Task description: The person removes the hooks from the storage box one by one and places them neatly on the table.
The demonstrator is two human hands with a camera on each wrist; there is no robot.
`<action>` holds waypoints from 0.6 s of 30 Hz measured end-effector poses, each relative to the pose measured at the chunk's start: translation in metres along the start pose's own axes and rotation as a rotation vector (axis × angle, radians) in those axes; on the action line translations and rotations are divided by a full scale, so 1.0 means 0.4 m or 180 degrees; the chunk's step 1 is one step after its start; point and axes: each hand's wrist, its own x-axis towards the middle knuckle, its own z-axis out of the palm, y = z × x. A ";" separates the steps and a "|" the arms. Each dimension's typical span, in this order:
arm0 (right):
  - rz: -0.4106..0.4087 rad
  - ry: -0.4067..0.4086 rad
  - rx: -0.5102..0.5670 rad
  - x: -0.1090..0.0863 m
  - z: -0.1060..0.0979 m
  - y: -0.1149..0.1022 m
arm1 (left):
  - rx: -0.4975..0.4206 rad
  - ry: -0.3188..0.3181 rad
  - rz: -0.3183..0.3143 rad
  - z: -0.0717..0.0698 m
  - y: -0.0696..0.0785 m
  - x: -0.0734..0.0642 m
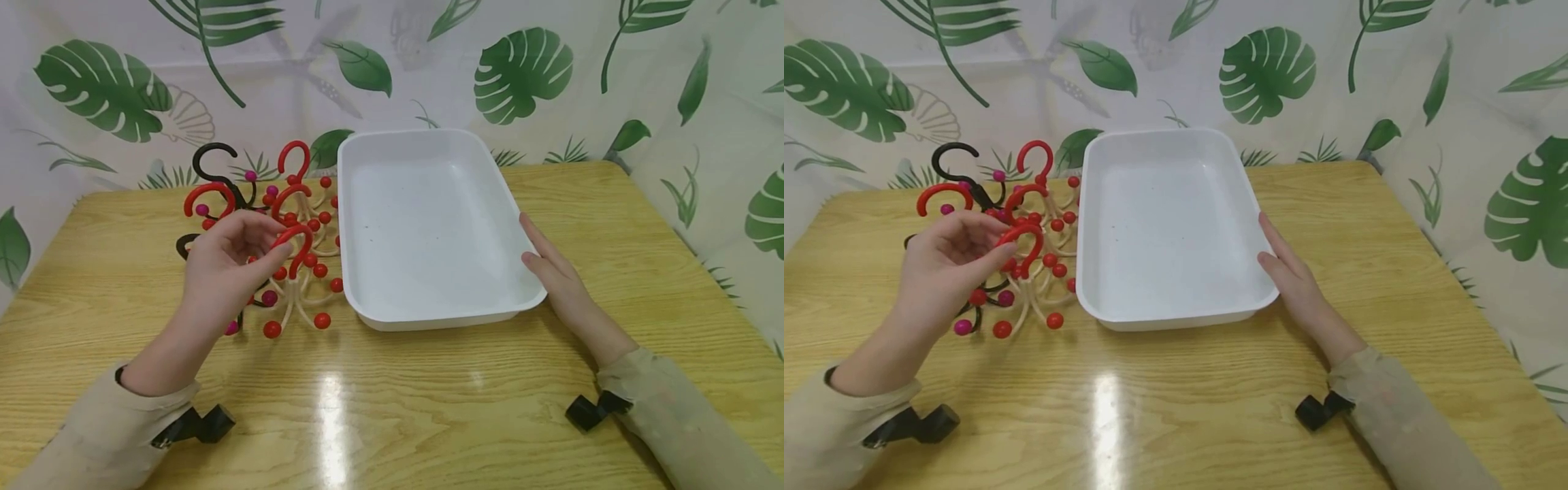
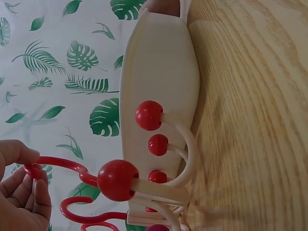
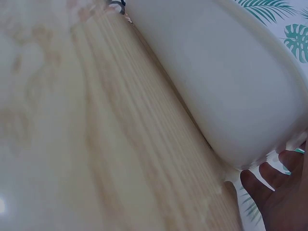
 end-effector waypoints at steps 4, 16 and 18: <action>-0.0032 -0.0012 0.0053 0.000 0.001 -0.001 | 0.0002 -0.0033 -0.0024 0.001 -0.002 -0.003; -0.0010 0.0019 0.0042 0.002 0.001 -0.001 | -0.0101 -0.0120 -0.0101 -0.009 -0.015 -0.024; -0.0006 0.0014 0.0049 0.002 0.001 0.000 | -0.0114 -0.0121 -0.0094 -0.013 -0.018 -0.029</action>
